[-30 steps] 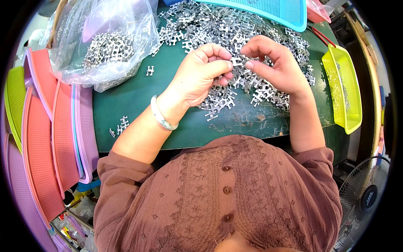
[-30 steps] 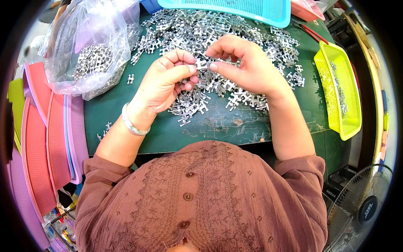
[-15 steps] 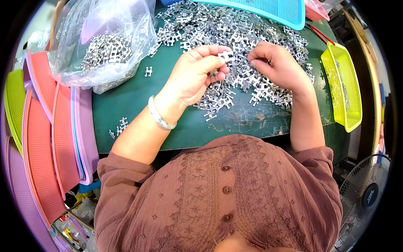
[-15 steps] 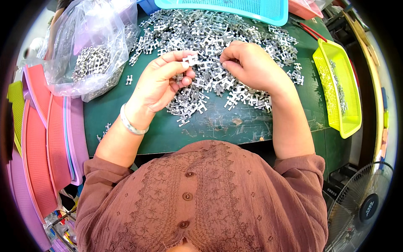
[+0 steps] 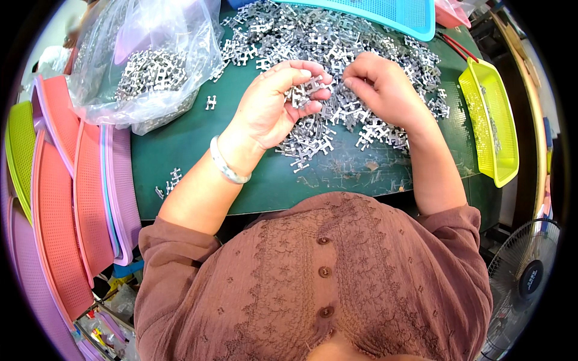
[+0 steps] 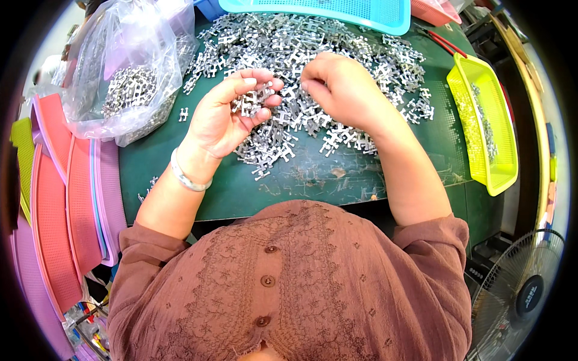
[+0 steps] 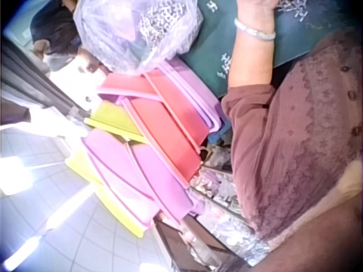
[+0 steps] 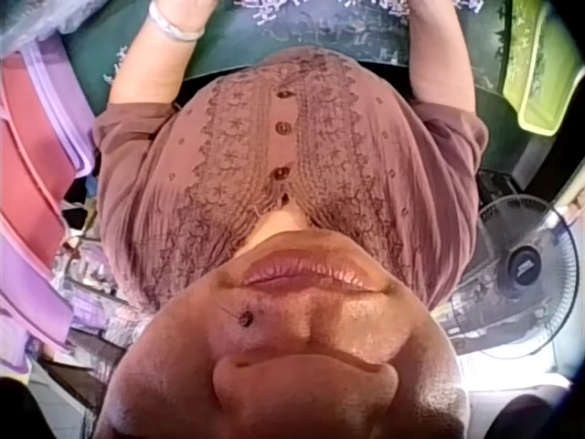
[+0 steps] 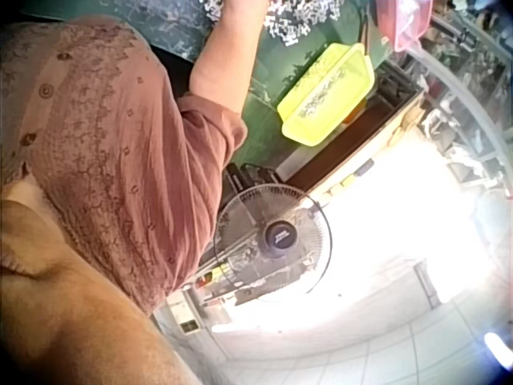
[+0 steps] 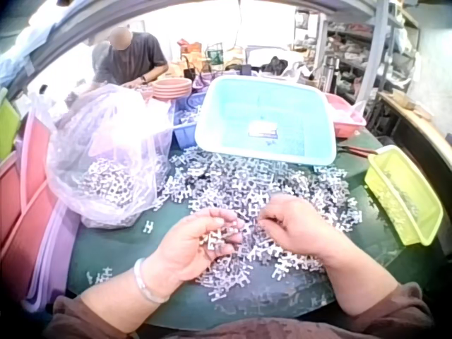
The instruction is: The person sits at a green workbench and repeatedly picks up small silver metal clips from a pile. They connect two clips together by hand and place the assembled pair into a clear plastic bag. The person continues this assembly process throughout the video.
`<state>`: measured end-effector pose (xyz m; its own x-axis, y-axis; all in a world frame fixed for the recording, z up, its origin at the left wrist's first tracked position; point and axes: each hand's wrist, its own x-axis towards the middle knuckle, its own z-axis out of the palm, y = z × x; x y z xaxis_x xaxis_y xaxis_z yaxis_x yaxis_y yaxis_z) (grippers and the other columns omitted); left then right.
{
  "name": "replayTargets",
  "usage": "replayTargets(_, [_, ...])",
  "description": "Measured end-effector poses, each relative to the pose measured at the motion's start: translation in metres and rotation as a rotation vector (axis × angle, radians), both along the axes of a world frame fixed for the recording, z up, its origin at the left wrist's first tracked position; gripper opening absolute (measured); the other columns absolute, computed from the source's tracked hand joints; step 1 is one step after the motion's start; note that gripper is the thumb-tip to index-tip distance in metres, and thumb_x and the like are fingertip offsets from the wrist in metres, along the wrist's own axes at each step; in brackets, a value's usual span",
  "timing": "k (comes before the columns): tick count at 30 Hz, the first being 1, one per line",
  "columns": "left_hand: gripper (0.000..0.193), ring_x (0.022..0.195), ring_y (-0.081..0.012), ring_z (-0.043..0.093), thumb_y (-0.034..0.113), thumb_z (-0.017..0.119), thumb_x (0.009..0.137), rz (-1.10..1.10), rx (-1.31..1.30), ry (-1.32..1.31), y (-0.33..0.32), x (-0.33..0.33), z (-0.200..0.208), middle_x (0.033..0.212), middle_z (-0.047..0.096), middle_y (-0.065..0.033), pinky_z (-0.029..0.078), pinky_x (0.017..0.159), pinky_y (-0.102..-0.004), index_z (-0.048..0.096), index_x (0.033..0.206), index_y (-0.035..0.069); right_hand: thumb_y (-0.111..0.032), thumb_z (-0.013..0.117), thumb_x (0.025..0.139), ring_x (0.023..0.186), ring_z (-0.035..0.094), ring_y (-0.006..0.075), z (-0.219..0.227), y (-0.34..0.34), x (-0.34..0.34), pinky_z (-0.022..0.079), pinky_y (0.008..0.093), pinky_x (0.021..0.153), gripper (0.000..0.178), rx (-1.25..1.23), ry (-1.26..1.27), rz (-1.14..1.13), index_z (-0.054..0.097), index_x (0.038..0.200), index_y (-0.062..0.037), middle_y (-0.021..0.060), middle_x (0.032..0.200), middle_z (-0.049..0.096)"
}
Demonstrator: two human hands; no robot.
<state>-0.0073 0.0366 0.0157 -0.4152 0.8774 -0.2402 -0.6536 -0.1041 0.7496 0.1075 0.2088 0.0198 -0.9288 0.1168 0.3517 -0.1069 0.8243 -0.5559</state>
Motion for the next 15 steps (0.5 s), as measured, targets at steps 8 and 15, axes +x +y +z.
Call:
replayTargets(8, [0.017, 0.063, -0.0090, 0.052, 0.016, 0.055, 0.084, -0.030, -0.110, 0.213, 0.002, 0.008, 0.003, 0.077, 0.057, -0.0018, 0.039, 0.049, -0.0187, 0.056, 0.098, 0.005, -0.014, 0.060, 0.080, 0.060, 0.043, 0.0018, 0.004, -0.008, -0.001, 0.035, 0.0178, 0.053, 0.015, -0.824, -0.081, -0.103, 0.060, 0.084, -0.0001, -0.0056, 0.068, 0.053])
replayTargets(15, [0.015, 0.061, -0.0101, 0.052, 0.020, 0.053, 0.086, -0.086, -0.106, 0.188, 0.002, 0.016, 0.010, 0.073, 0.057, -0.0035, 0.038, 0.047, -0.0187, 0.054, 0.092, 0.007, -0.013, 0.060, 0.080, 0.065, 0.046, 0.0033, 0.005, -0.018, -0.001, 0.037, 0.0186, 0.059, 0.014, -0.969, -0.064, -0.043, 0.060, 0.086, -0.0003, -0.0032, 0.073, 0.056])
